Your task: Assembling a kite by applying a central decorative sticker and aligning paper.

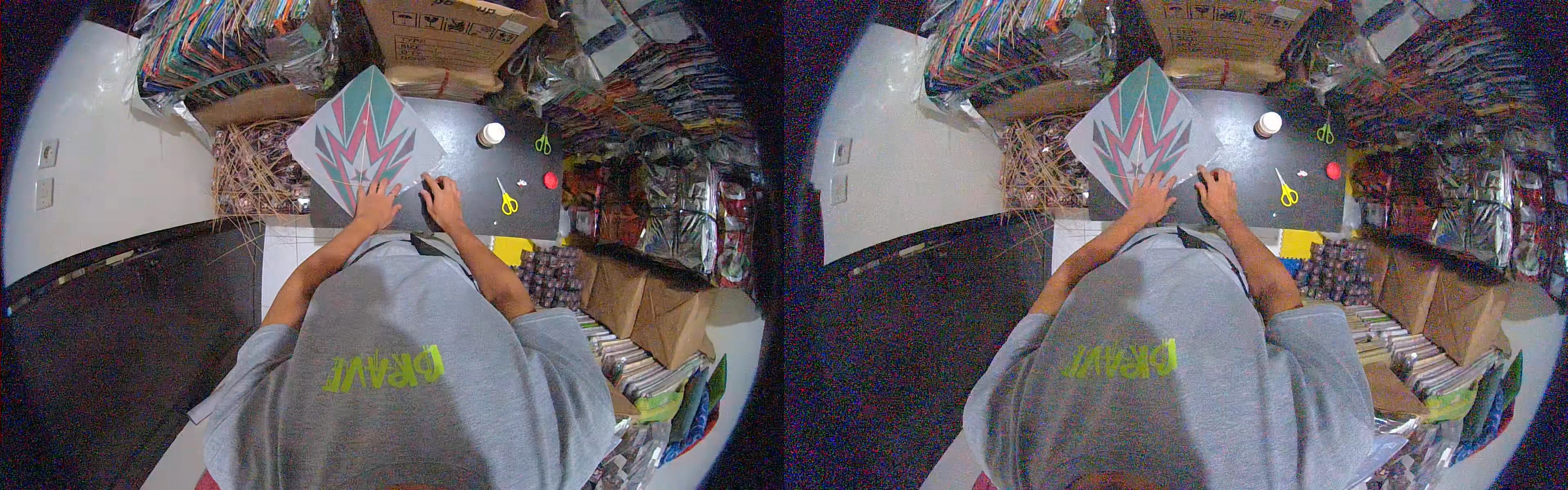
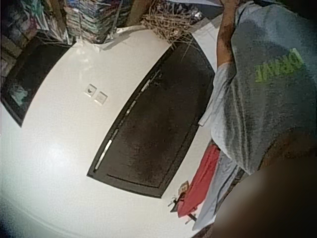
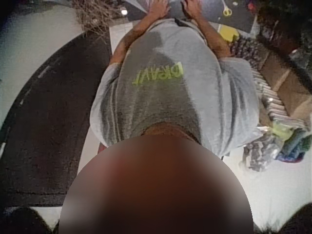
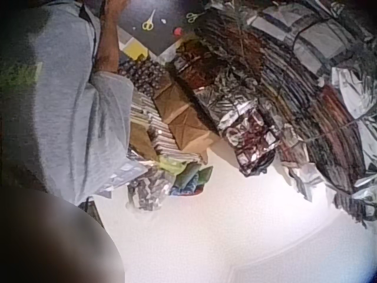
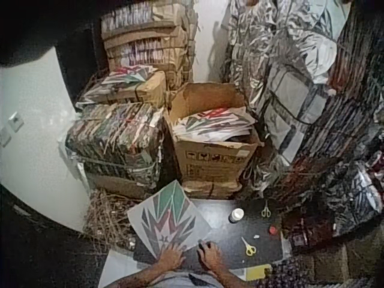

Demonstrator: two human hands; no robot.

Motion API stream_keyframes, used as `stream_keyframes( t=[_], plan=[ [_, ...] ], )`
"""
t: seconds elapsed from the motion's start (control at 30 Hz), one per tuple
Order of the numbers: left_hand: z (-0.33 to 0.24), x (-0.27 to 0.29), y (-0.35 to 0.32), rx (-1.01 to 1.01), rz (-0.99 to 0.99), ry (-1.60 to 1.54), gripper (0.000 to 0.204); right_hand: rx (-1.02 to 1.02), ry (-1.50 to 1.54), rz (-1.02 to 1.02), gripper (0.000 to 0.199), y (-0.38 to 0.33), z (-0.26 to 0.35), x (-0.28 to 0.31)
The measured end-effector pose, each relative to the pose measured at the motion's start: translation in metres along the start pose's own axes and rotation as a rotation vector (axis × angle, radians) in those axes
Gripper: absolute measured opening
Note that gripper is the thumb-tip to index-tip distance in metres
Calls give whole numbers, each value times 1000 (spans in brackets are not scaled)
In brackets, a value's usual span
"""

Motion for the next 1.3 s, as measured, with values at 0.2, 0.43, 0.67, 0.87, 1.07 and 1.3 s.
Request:
stream_keyframes(
  t=[0.2,0.43,0.67,0.87,1.07,1.3],
  plan=[
    [-1,4,-1,8,5,-20,63,37,-75,-18,44,-2,0,-2],
    [1,-1,0,4,12,25,62,30,-69,16,43,-2,5,6],
    [-1,5,-1,-15,41,15,62,-34,40,-85,39,-2,0,-1],
    [4,-2,1,-15,-40,-8,62,130,-100,17,38,-4,18,-1],
    [4,-1,4,-27,34,-1,62,63,-58,-42,36,0,5,-7],
    [5,2,1,-10,19,-9,64,106,-47,-14,36,-1,22,-2]
  ],
)
Point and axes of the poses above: each hand's wrist, its own y-axis towards the middle knuckle, its own x-axis out of the back of the hand, z = x × y, the point moved 2 cm from there along y, towards the middle knuckle, and after that the axes turned 9 degrees about x, right-handed, at the moved point
